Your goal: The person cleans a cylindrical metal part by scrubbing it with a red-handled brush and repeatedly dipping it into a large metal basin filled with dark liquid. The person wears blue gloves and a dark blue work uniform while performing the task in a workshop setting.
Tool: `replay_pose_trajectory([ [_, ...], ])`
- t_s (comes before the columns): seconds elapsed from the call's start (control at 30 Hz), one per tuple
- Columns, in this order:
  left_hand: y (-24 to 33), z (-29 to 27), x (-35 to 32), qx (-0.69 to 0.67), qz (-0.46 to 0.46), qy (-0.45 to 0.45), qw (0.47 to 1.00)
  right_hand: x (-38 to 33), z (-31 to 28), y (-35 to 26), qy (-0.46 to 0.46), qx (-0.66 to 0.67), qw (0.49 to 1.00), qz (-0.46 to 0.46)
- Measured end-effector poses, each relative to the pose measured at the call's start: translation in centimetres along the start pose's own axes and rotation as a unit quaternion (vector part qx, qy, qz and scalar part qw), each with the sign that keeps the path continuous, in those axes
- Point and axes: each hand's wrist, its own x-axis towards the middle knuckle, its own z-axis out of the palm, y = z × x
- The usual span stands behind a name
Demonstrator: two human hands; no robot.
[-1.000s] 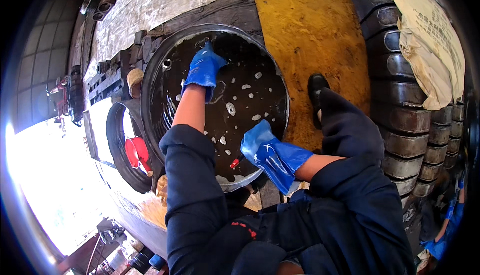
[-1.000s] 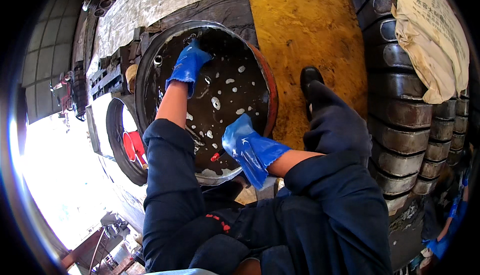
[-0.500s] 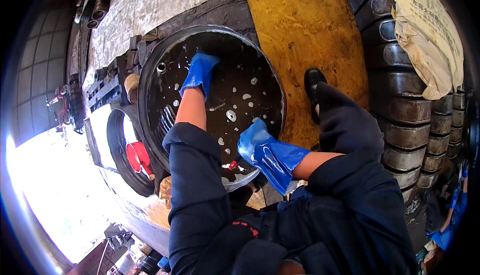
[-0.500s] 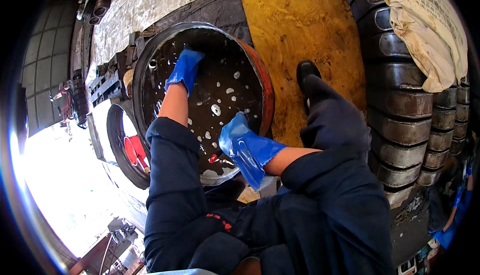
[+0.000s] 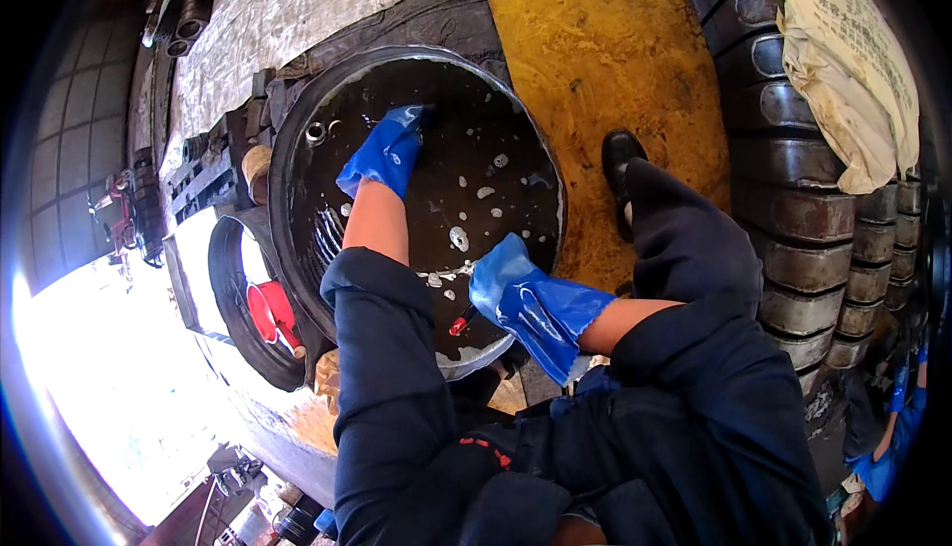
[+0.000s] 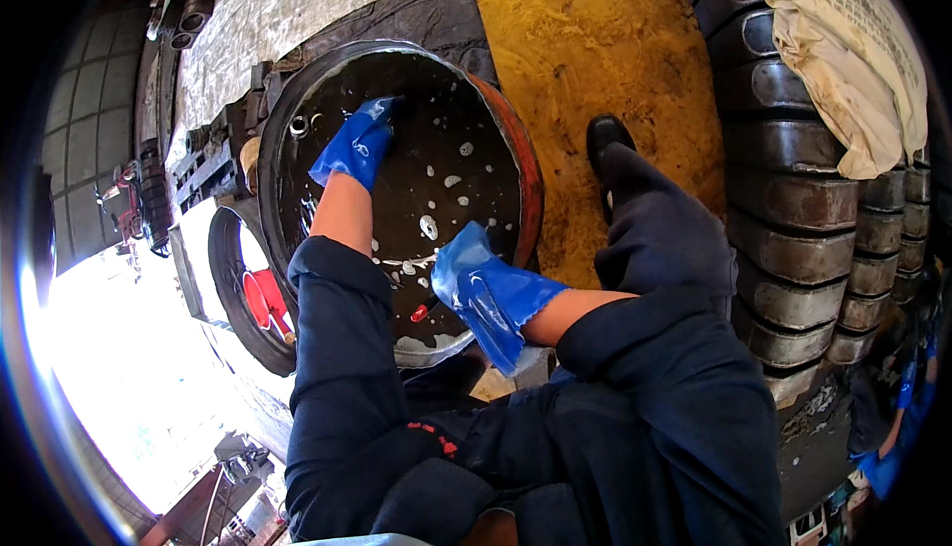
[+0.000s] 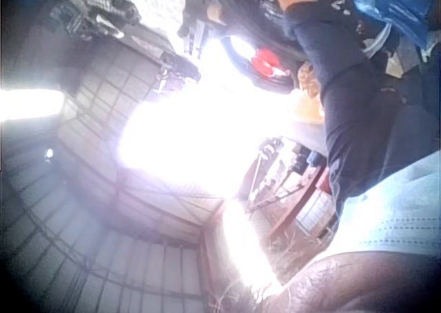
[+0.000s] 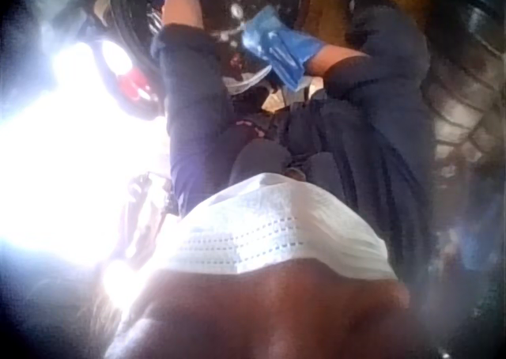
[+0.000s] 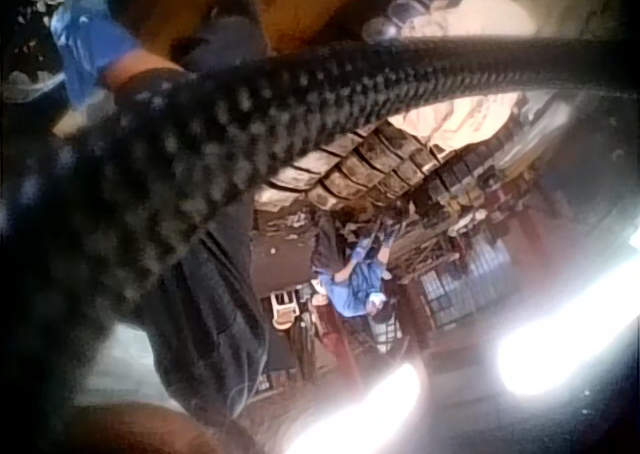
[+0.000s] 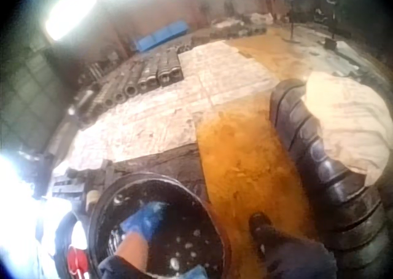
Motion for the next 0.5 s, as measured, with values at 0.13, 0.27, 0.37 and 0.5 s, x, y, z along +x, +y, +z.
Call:
replay_pose_trajectory([
  [0.13, 1.8, 1.6, -0.4, -0.068, -0.068, 0.05, 0.994, -1.1, -6.6, -0.3, -0.091, -0.031, 0.995, -0.016],
  [0.27, 4.4, -0.2, -1.3, -0.023, -0.002, 0.051, 0.998, -0.6, -7.5, 0.4, -0.132, -0.015, 0.991, -0.01],
  [0.37, 3.9, -1.5, -2.4, -0.059, 0.016, 0.047, 0.997, -1.2, -10.7, 0.5, -0.165, -0.005, 0.986, 0.018],
  [0.5, 1.4, -2.0, -6.3, -0.355, -0.046, 0.038, 0.933, -1.5, -13.1, -0.1, -0.2, 0.006, 0.979, 0.045],
])
